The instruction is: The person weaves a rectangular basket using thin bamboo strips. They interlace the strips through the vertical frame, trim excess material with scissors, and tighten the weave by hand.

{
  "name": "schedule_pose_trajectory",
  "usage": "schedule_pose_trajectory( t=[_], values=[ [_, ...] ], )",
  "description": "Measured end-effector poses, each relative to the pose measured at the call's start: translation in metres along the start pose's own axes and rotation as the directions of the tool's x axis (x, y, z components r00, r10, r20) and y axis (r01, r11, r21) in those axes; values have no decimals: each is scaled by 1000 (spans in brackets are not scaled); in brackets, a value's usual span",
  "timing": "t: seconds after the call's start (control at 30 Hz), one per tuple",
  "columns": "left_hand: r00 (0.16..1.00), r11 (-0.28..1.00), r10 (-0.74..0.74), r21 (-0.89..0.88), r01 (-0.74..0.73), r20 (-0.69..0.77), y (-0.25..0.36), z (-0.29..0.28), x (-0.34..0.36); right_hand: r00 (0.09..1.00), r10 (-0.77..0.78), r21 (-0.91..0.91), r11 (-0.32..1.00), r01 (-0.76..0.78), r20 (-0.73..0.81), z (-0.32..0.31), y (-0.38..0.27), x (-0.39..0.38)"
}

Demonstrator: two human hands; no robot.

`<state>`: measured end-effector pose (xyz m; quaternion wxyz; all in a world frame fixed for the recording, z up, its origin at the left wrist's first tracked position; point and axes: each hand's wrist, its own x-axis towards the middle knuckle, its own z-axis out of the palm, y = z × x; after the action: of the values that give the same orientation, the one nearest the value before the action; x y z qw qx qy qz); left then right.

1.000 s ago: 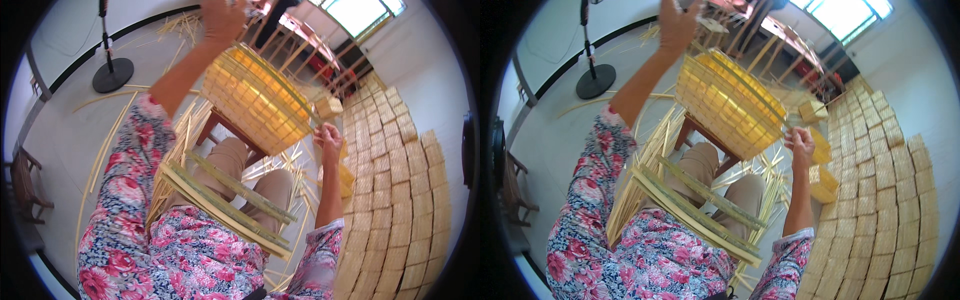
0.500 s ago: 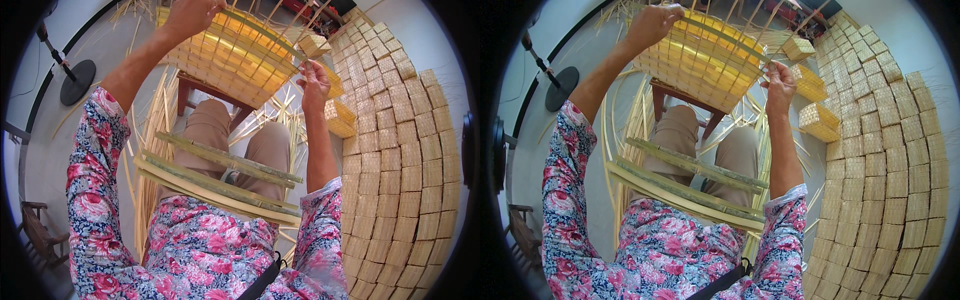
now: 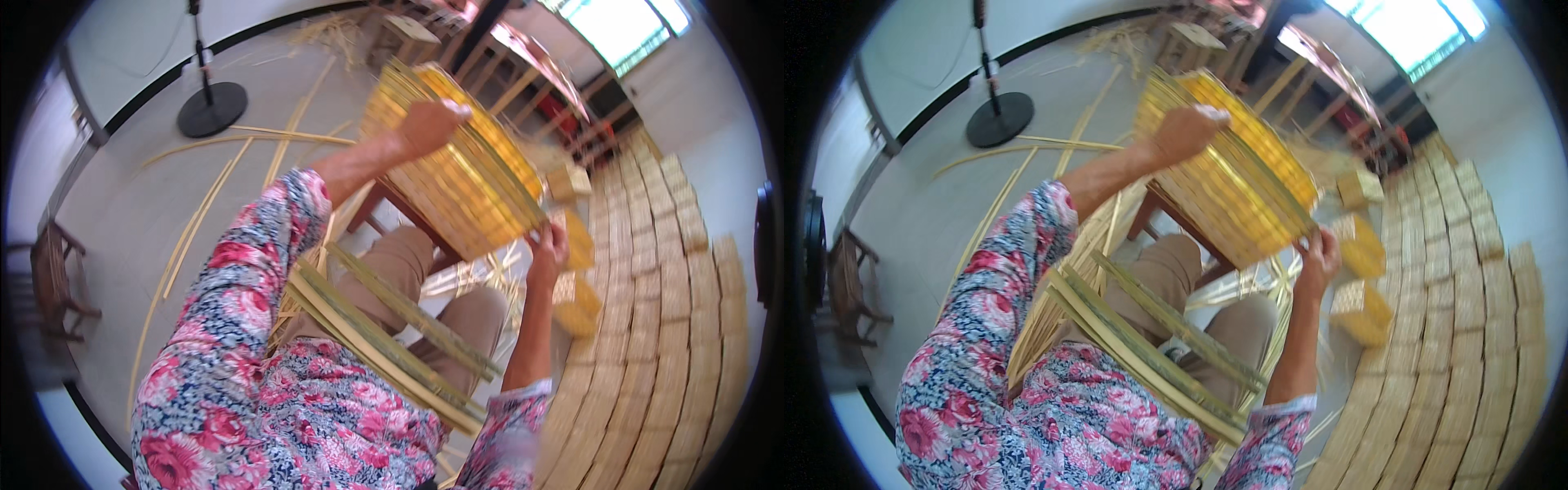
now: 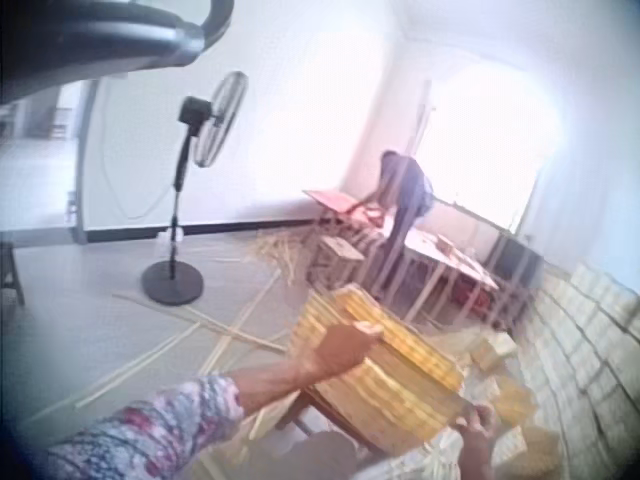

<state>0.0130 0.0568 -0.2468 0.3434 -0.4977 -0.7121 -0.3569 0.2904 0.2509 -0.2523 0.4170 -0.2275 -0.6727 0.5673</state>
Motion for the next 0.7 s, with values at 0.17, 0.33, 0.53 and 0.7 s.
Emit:
schedule_pose_trajectory(
  t=[0.17, 0.33, 0.53, 0.7],
  values=[
    [976, 965, -94, -258, 42, -196, 17, -38, -23, 1000, -26, 88, 996, 25, 6, -24, 10, 7],
    [989, 984, -134, -129, 125, -63, -9, -38, -14, 1000, 8, 113, 994, -9, 10, -44, 6, 8],
    [992, 999, 18, 40, -23, 123, -40, -36, 4, 998, -61, 152, 987, 57, 25, -26, 4, 1],
    [997, 994, -68, -78, 70, 38, -24, -32, -2, 992, -86, 82, 992, 93, -91, -16, -5, -9]
  ],
)
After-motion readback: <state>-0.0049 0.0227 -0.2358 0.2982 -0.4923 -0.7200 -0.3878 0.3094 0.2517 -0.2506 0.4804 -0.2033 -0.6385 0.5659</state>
